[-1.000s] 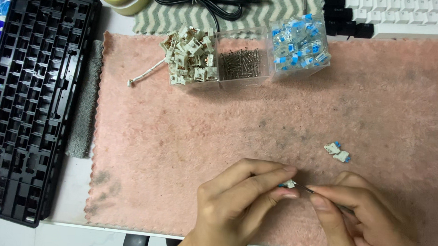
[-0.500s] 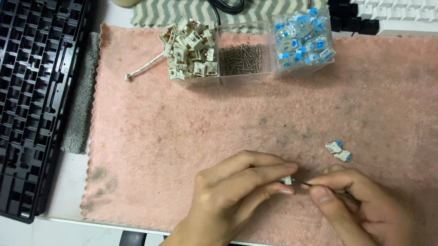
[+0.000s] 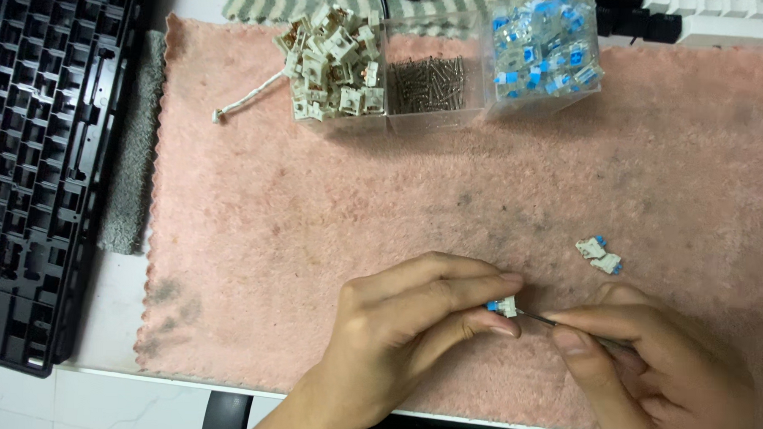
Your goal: The person uses a small metal tool to adjust the internal components of several mechanical keyboard switches. They handle each switch individually, applying the tool to the stem or housing, then place the switches into a clear container. The workspace includes a disassembled keyboard case, spare parts, and tools.
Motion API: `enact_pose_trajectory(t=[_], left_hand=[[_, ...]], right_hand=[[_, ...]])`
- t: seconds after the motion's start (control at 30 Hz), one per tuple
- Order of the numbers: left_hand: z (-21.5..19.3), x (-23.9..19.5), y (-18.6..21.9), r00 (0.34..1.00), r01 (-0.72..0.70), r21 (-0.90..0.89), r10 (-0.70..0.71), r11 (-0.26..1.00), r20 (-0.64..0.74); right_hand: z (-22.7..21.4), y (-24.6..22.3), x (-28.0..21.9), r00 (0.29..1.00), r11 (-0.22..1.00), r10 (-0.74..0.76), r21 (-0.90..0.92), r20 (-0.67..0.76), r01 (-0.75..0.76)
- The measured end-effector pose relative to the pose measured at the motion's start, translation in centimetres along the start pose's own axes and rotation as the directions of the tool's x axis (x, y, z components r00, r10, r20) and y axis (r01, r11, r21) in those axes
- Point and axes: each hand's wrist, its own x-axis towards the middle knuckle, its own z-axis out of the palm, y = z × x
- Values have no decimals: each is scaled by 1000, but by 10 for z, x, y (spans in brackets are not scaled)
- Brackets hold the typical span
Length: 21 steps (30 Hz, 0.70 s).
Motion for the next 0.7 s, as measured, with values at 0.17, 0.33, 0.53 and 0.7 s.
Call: enact_pose_trajectory(t=[0.17, 0.33, 0.53, 0.7], left_hand=[[0, -3, -2, 1000, 17, -17, -17, 1000, 7], [4, -19, -7, 1000, 6, 166, -6, 986, 2], [3, -25, -7, 999, 29, 161, -36, 986, 37], [1, -22, -4, 999, 28, 145, -33, 989, 35]], right_hand=[[2, 0, -2, 1000, 999, -31, 36, 3, 31], [3, 20, -10, 956, 953, -226, -159, 187, 257], [5, 16, -23, 956, 982, 135, -165, 262, -94], [13, 0, -18, 978, 990, 106, -112, 181, -86]])
